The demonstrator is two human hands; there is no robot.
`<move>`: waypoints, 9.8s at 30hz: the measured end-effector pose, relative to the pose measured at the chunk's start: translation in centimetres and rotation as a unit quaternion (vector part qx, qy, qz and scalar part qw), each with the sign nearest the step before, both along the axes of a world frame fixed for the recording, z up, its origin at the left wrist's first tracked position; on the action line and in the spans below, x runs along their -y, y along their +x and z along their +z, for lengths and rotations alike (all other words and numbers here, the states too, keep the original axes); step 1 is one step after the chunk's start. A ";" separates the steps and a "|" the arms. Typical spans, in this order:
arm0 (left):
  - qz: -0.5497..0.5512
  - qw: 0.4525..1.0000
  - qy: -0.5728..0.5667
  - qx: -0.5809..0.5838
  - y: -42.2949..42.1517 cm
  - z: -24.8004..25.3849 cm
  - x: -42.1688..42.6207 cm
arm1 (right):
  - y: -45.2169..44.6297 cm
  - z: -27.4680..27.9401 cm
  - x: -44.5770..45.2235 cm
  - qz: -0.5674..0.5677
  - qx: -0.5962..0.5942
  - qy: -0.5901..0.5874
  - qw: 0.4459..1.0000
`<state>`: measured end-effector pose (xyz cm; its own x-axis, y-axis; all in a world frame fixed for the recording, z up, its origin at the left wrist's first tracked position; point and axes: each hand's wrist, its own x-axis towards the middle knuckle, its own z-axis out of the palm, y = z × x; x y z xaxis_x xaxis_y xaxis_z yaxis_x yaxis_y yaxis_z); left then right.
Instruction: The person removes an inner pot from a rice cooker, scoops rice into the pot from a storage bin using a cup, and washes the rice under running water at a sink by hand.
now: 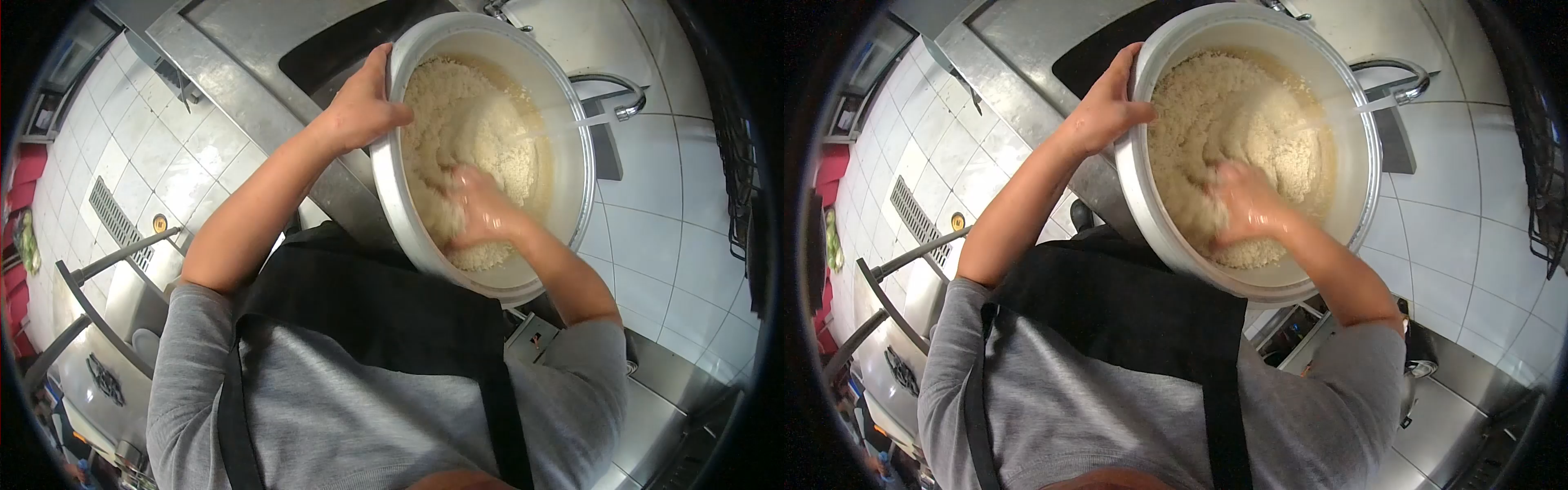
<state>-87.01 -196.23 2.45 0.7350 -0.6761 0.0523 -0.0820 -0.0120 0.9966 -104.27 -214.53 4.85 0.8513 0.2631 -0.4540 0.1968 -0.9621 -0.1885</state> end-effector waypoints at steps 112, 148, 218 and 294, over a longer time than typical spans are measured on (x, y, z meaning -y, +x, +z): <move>-0.028 0.999 0.026 0.030 0.2 0.0 -0.6 | 9.1 -6.7 15.0 -0.260 -0.152 -0.279 0.912; -0.047 0.998 0.024 0.045 0.5 0.2 -0.8 | 10.0 -7.0 9.7 -0.100 -0.078 -0.024 0.992; -0.075 0.997 -0.006 0.010 0.4 1.3 -0.8 | 0.1 -3.3 6.6 -0.044 -0.045 -0.022 0.998; -0.077 0.996 -0.039 -0.011 0.1 1.4 -0.3 | -3.7 -6.9 3.4 -0.024 -0.141 -0.037 0.989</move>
